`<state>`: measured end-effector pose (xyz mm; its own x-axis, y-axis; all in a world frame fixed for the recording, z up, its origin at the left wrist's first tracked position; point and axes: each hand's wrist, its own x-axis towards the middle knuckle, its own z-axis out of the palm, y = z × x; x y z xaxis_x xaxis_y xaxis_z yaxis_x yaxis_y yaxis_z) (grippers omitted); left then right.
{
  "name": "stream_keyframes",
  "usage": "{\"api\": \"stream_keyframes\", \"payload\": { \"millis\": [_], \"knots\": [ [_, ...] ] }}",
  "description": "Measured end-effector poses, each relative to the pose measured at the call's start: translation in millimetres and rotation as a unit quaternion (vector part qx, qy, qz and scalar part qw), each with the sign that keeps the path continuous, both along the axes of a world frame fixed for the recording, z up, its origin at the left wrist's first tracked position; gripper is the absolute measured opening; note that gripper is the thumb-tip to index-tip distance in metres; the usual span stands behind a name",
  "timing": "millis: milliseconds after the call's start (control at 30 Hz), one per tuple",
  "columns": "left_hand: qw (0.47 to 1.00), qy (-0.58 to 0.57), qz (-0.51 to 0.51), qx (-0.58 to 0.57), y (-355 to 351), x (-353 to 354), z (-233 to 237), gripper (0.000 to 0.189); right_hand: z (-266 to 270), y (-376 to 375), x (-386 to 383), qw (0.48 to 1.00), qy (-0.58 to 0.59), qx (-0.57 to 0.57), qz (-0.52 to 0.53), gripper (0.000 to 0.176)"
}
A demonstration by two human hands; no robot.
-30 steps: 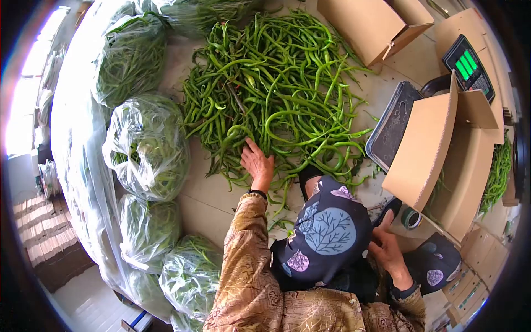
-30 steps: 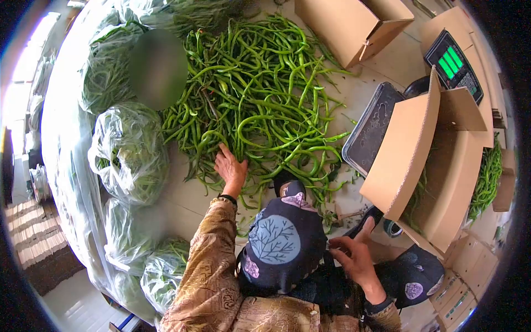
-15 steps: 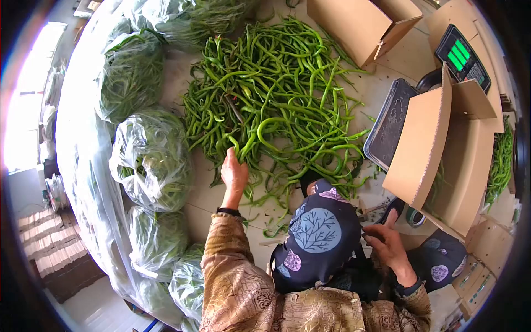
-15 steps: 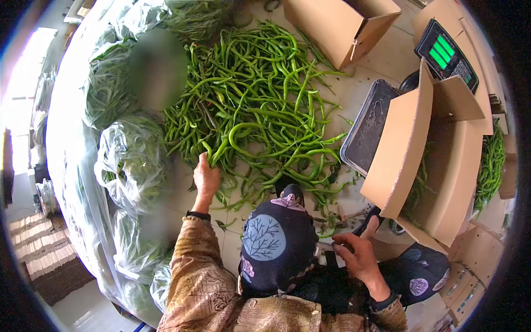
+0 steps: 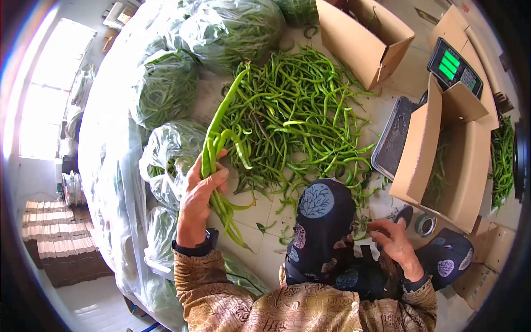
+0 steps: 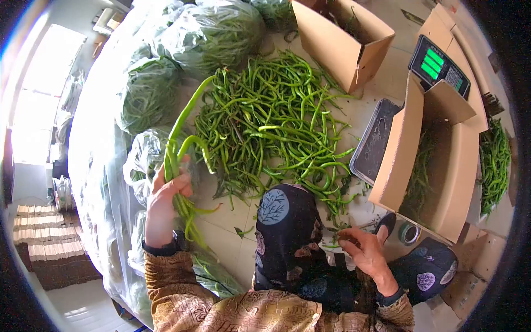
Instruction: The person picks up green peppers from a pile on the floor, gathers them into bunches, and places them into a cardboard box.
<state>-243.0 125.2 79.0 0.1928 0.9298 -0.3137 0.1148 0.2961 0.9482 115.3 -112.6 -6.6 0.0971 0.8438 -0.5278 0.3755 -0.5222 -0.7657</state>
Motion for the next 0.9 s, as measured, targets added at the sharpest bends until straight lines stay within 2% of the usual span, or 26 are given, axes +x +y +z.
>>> {"api": "stream_keyframes", "payload": {
  "millis": [33, 100, 133, 233, 267, 400, 467, 533, 633, 733, 767, 800, 833, 867, 900],
  "knots": [
    [0.999, -0.051, 0.007, -0.009, -2, 8, 12, 0.049, 7, 2, 0, 1.0, -0.01, 0.011, 0.001, 0.026],
    [0.988, -0.155, -0.005, -0.004, -6, 29, 32, 0.05, 16, 5, 1, 0.998, 0.054, -0.001, -0.023, 0.028],
    [0.976, -0.217, -0.011, -0.003, -7, 40, 37, 0.05, 20, 5, 2, 0.996, 0.087, -0.01, -0.036, 0.029],
    [0.92, -0.39, -0.038, -0.021, -11, 79, 39, 0.047, 43, 10, 1, 0.996, 0.076, 0.032, -0.036, 0.029],
    [0.904, -0.418, -0.082, -0.016, -12, 91, 37, 0.047, 47, 10, 2, 0.993, 0.097, 0.042, -0.051, 0.029],
    [0.841, -0.525, -0.096, -0.09, -35, 144, 28, 0.05, 74, 12, 2, 0.983, 0.139, 0.072, -0.098, 0.026],
    [0.801, -0.576, -0.104, -0.125, -48, 163, 19, 0.048, 84, 10, 4, 0.967, 0.176, 0.131, -0.132, 0.022],
    [0.786, -0.592, -0.105, -0.147, -59, 176, 8, 0.048, 90, 3, 9, 0.962, 0.166, 0.15, -0.155, 0.018],
    [0.802, -0.569, -0.093, -0.158, -74, 191, -4, 0.047, 95, -7, 10, 0.945, 0.167, 0.181, -0.218, 0.014],
    [0.815, -0.551, -0.105, -0.144, -83, 203, -25, 0.046, 99, -14, 12, 0.954, 0.063, 0.225, -0.19, 0.012],
    [0.815, -0.552, -0.103, -0.148, -86, 205, -29, 0.047, 99, -15, 12, 0.95, 0.064, 0.237, -0.195, 0.016],
    [0.813, -0.553, -0.099, -0.151, -88, 208, -32, 0.047, 99, -16, 11, 0.944, 0.026, 0.264, -0.195, 0.019],
    [0.834, -0.526, -0.096, -0.136, -93, 212, -30, 0.049, 101, -16, 8, 0.937, -0.012, 0.291, -0.193, 0.023],
    [0.827, -0.536, -0.1, -0.138, -93, 214, -35, 0.05, 103, -14, 6, 0.928, -0.049, 0.318, -0.189, 0.027],
    [0.829, -0.534, -0.092, -0.141, -94, 216, -35, 0.05, 111, -10, 2, 0.913, -0.157, 0.342, -0.157, 0.039]
  ]
}}
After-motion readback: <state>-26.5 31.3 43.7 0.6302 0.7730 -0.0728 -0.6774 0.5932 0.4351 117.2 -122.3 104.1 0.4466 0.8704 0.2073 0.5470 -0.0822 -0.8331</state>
